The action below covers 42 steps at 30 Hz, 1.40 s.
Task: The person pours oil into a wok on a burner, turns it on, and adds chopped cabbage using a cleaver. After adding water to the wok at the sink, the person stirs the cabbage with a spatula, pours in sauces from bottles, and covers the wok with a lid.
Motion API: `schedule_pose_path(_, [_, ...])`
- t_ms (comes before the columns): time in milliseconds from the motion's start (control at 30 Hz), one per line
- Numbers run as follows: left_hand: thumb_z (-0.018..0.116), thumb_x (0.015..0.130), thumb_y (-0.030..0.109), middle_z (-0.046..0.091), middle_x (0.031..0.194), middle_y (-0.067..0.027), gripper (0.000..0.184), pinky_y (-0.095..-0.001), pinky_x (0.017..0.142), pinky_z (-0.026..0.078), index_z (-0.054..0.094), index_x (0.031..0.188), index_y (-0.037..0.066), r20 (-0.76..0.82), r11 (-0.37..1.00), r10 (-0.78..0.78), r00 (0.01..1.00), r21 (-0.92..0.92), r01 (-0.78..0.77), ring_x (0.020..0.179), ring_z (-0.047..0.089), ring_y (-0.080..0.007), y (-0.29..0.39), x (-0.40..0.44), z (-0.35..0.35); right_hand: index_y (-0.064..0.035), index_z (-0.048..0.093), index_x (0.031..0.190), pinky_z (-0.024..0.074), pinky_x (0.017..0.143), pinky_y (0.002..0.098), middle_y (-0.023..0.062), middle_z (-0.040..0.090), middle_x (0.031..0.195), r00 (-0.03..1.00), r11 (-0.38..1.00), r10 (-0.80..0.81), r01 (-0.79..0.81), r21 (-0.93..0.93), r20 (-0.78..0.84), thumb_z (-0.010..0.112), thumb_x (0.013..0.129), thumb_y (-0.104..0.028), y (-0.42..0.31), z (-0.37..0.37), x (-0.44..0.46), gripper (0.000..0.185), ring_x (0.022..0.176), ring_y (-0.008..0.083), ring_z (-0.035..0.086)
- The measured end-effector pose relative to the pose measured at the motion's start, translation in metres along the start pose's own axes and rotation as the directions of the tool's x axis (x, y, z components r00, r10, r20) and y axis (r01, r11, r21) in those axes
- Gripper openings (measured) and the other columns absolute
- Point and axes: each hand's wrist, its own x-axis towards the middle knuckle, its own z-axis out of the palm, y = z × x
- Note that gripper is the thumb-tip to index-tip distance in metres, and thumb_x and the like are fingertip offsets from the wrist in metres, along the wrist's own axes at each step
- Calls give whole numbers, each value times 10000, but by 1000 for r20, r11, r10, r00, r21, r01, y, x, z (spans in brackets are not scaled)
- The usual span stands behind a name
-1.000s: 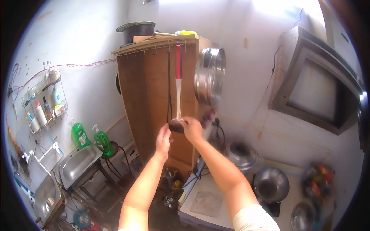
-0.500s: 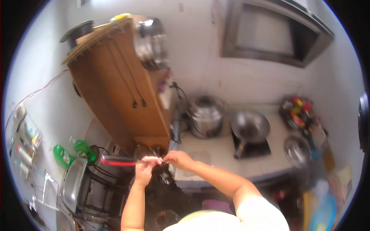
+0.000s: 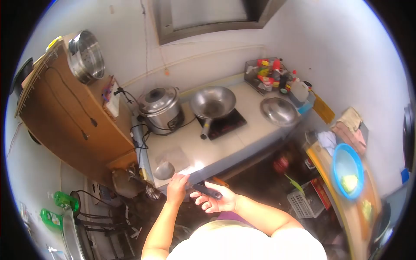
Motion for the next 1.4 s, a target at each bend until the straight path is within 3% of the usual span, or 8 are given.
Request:
schedule_pose_path(100, [598, 671, 23, 624, 950, -90, 349, -459, 946, 424, 629, 1010, 101, 23, 988, 144, 989, 50, -145, 969, 588, -282, 30, 27, 23, 15, 479, 1218, 574, 627, 241, 121, 627, 953, 992, 992, -97, 103, 69, -78, 427, 952, -253, 7, 0, -51, 382, 727, 182, 643])
schedule_pose_path(167, [618, 646, 25, 619, 980, -90, 382, -459, 957, 413, 623, 1020, 101, 58, 968, 241, 969, 60, -245, 1005, 572, -287, 52, 46, 37, -16, 472, 1219, 380, 378, 154, 28, 519, 788, 942, 986, -151, 165, 23, -300, 457, 937, -192, 11, 16, -82, 332, 526, 60, 449])
schedule_pose_path(600, [554, 708, -38, 362, 1324, -246, 627, -503, 1065, 248, 428, 1310, 82, 172, 987, -97, 980, -109, 117, 1243, 343, -411, 213, 94, 161, -130, 458, 1238, 295, 355, 183, 16, 493, 729, 454, 763, -646, 366, -533, -613, 546, 913, -155, 19, -47, -292, 338, 455, 58, 428])
schedule_pose_path(900, [658, 776, 191, 378, 1369, -216, 600, -421, 1033, 313, 433, 1319, 73, 18, 883, -457, 889, 132, 451, 1243, 377, -383, 46, 149, 135, -84, 429, 1270, 311, 347, 194, 36, 499, 726, 460, 740, -672, 452, -499, -580, 532, 910, -124, -10, -60, -303, 376, 447, 71, 430])
schedule_pose_path(1100, [618, 824, 427, 480, 1286, -232, 720, -362, 1023, 332, 389, 1317, -45, 346, 586, -780, 522, 111, 802, 1228, 432, -338, -54, 207, 147, -79, 406, 1303, 296, 353, 186, 39, 500, 730, 501, 728, -685, 491, -478, -530, 541, 899, -114, -39, -57, -251, 427, 437, 66, 417])
schedule_pose_path(1200, [674, 799, 371, 565, 1142, -232, 700, -379, 780, 520, 404, 1303, -34, 668, 469, -683, 295, 91, 879, 983, 605, -307, -85, 231, 161, -82, 402, 1310, 295, 355, 185, 43, 505, 732, 487, 724, -689, 494, -481, -537, 542, 896, -107, -59, -52, -213, 438, 426, 66, 410])
schedule_pose_path(1267, [682, 809, 246, 596, 1049, -201, 517, -346, 664, 547, 471, 1206, -10, 850, 113, -519, 91, -38, 993, 862, 633, -275, -89, 242, 166, -88, 406, 1308, 305, 354, 186, 56, 510, 744, 483, 718, -694, 519, -464, -534, 551, 893, -124, -73, -52, -188, 441, 434, 80, 417])
schedule_pose_path(1400, [651, 819, 128, 598, 845, -139, 288, -299, 558, 519, 502, 1038, 16, 973, -417, -215, 88, -173, 892, 666, 599, -226, -117, 224, 207, -97, 407, 1306, 309, 353, 187, 58, 508, 748, 461, 707, -696, 571, -417, -550, 556, 893, -139, -98, -50, -150, 441, 438, 87, 415])
